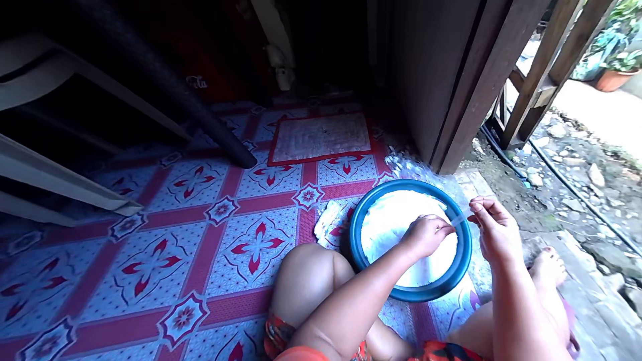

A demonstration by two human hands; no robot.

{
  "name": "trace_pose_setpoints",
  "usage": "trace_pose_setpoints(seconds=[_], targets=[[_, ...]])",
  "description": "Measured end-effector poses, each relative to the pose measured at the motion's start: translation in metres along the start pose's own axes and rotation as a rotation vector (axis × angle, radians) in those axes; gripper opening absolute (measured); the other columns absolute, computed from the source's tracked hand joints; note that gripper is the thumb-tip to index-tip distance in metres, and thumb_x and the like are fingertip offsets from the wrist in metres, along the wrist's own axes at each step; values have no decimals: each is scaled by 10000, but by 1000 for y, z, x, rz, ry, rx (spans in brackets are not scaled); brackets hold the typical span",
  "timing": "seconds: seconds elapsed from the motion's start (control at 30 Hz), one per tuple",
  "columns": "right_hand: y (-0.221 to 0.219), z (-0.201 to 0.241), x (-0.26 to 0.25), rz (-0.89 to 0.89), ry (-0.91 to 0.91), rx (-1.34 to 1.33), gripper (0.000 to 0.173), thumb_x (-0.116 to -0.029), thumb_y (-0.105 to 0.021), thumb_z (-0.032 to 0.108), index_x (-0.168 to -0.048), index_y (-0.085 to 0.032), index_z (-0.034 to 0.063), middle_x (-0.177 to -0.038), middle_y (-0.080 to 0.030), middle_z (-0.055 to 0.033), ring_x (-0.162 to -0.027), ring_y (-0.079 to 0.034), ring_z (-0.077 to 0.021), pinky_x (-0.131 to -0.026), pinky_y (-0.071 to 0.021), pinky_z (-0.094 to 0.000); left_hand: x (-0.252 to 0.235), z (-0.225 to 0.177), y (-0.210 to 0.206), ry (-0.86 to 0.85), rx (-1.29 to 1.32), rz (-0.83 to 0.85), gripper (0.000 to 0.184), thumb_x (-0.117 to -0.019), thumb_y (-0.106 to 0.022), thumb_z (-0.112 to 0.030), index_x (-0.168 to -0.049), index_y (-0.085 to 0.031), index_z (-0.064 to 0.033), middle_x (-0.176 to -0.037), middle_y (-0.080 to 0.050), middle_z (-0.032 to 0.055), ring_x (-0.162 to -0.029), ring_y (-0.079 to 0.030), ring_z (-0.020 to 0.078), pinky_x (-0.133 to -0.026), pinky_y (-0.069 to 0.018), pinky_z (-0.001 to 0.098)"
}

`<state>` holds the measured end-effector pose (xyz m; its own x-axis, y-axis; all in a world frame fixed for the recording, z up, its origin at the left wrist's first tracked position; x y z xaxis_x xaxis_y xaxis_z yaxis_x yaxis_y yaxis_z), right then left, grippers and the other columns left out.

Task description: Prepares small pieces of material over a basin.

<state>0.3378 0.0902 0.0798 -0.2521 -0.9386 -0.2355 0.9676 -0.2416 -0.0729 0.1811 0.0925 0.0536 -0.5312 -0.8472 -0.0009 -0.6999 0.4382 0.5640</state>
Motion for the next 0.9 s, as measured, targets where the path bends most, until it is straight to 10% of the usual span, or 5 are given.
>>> trace_pose_setpoints(seconds=[0.4,0.6,0.9], targets=[[-16,3,4,109,20,-42,101,-976,-670,116,-928,-685,28,-1032,-686,-99,-940,-681,-192,-833,-603,-371,-5,-47,12,-100,583,105,318,-1044,-555,-169,-1247,-624,66,-1105,-721,110,-1027,-693,128,-975,-558,324],[-16,7,4,60,47,-29,77,-962,-684,107,-937,-701,37,-1034,-695,-94,-987,-675,-201,-856,-590,-379,-22,-42,14,19,662,104,264,-1082,-448,-259,-991,-609,-71,-644,-405,-79,-567,-414,26,-565,-384,194],[-2,-15,-1,-66,-132,-198,139,-1057,-465,54,-994,-582,16,-879,-672,-80,-716,-627,-132,-656,-545,-301,-36,-26,2,58,496,89,390,-1116,-377,-313,-986,-645,-62,-663,-407,-57,-584,-409,52,-596,-392,225]])
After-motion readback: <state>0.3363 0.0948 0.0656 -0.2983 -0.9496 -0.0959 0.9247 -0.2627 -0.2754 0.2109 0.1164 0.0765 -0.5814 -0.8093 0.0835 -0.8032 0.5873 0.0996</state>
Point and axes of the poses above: each hand's wrist, its own x-axis away from the middle knuckle, its own y-axis out of the back of the hand, z = x × y, the point moved 10 cm from there along -x, towards the middle knuckle
